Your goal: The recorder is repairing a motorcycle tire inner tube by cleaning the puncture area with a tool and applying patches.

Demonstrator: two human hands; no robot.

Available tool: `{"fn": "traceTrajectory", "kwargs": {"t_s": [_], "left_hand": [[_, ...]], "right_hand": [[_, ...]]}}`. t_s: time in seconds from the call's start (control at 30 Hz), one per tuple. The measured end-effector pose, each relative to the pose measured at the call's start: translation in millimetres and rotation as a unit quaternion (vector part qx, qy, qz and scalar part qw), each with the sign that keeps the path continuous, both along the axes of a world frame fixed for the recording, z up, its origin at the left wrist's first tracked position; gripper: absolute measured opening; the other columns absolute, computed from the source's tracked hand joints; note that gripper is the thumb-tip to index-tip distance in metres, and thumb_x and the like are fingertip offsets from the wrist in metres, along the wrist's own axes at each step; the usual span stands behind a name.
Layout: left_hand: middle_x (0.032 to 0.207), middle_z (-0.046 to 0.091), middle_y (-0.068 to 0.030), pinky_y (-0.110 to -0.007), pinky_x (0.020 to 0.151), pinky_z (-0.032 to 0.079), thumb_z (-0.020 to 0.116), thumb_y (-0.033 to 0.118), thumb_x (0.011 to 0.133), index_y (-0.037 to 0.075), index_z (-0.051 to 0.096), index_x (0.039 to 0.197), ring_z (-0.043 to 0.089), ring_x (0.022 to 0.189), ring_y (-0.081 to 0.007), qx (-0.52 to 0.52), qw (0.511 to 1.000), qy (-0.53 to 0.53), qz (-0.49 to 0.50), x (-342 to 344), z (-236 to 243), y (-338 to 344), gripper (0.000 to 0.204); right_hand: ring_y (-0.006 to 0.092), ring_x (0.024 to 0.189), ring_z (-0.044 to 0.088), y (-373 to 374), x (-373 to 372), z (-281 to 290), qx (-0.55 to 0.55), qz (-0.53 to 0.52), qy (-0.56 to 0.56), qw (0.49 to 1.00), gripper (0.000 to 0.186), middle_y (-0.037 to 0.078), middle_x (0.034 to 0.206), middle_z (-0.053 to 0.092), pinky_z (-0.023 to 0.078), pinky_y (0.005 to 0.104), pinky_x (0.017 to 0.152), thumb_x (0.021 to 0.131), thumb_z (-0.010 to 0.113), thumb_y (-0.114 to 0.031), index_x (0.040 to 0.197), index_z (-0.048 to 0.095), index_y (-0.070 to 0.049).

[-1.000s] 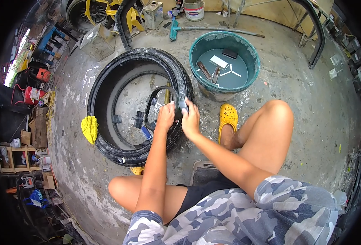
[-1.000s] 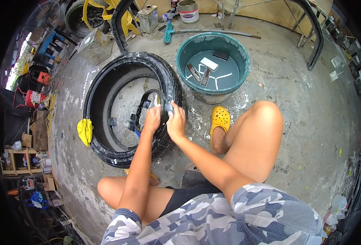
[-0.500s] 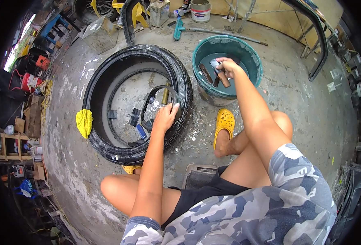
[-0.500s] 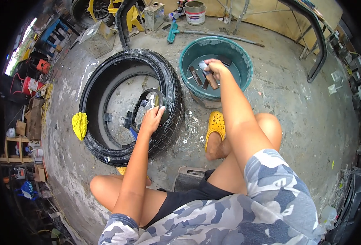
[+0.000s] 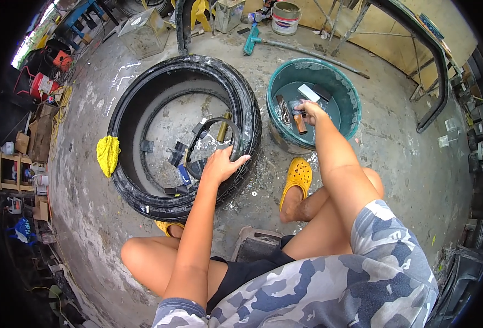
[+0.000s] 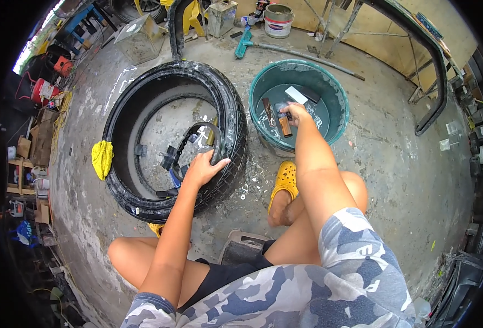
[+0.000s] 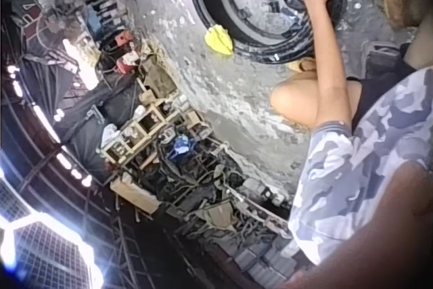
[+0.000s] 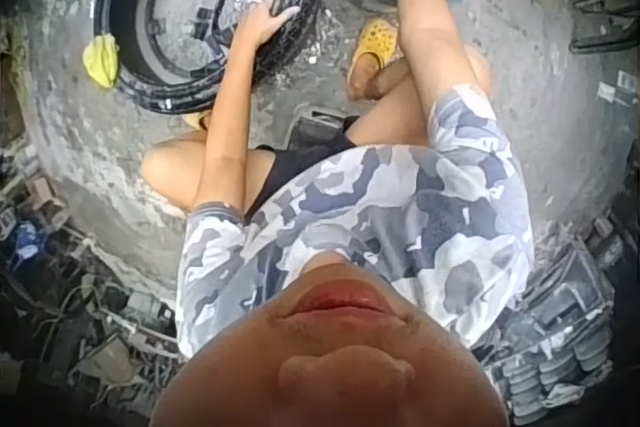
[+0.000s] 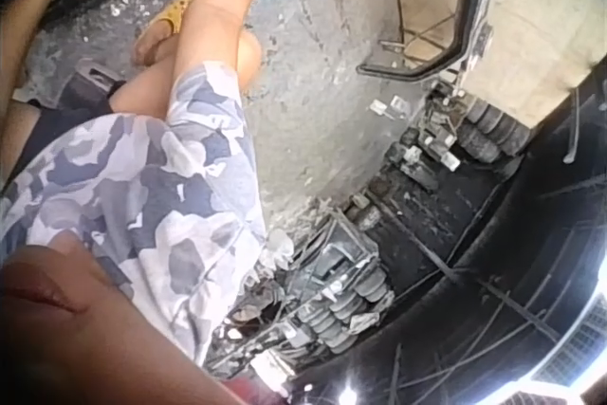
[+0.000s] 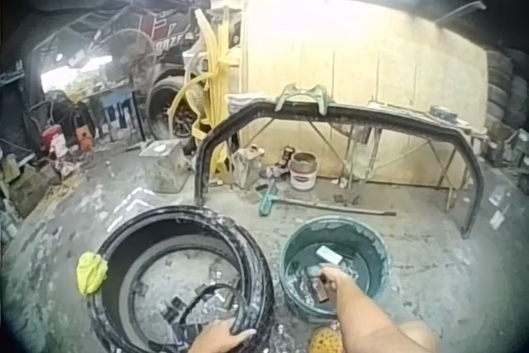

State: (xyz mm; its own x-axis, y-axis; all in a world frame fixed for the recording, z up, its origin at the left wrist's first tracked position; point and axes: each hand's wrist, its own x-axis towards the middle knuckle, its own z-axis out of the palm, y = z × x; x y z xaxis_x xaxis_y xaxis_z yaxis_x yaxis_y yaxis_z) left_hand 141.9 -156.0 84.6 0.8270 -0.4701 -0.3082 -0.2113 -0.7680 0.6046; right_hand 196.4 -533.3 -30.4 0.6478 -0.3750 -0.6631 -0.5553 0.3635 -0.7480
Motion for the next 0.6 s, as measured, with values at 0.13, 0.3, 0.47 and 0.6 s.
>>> {"fn": "traceTrajectory", "kwargs": {"t_s": [0.13,0.3,0.47,0.6], "left_hand": [[0.096,0.069,-0.0252,-0.046,0.086,0.050,0.067,0.053,0.082,0.002,0.068,0.106,0.065,0.097,-0.0411,0.005,1.000,-0.025,-0.005,2,-8,0,0.056],[0.093,0.068,-0.0276,-0.046,0.084,0.050,0.065,0.052,0.083,-0.003,0.067,0.099,0.066,0.093,-0.0420,-0.022,0.998,-0.056,-0.002,4,-20,0,0.058],[0.103,0.065,-0.0280,-0.047,0.091,0.045,0.041,0.044,0.100,-0.007,0.062,0.099,0.059,0.104,-0.0442,-0.037,0.999,-0.005,0.005,8,-18,6,0.055],[0.105,0.063,-0.0289,-0.046,0.090,0.043,0.037,0.037,0.102,-0.004,0.061,0.102,0.056,0.106,-0.0449,-0.143,0.988,-0.063,0.009,11,-51,11,0.048]], "right_hand": [[0.0309,0.083,0.063,-6,-9,34,0.173,-0.031,-0.051,0.983,0.040,0.017,0.103,0.057,0.058,0.0467,0.070,0.079,0.066,-0.001,0.115,0.049,-0.004],[0.0307,0.093,0.058,32,-26,90,0.173,-0.161,-0.244,0.940,0.045,0.015,0.118,0.049,0.059,0.0531,0.071,0.089,0.062,-0.002,0.127,0.043,-0.016],[0.0222,0.078,0.060,133,-52,161,0.032,-0.034,-0.310,0.949,0.029,0.011,0.102,0.058,0.058,0.0358,0.059,0.092,0.064,-0.009,0.119,0.055,-0.012],[0.0227,0.082,0.063,203,-63,117,-0.069,-0.006,-0.305,0.950,0.036,0.013,0.106,0.063,0.056,0.0323,0.060,0.089,0.063,-0.003,0.123,0.057,-0.012]]}}
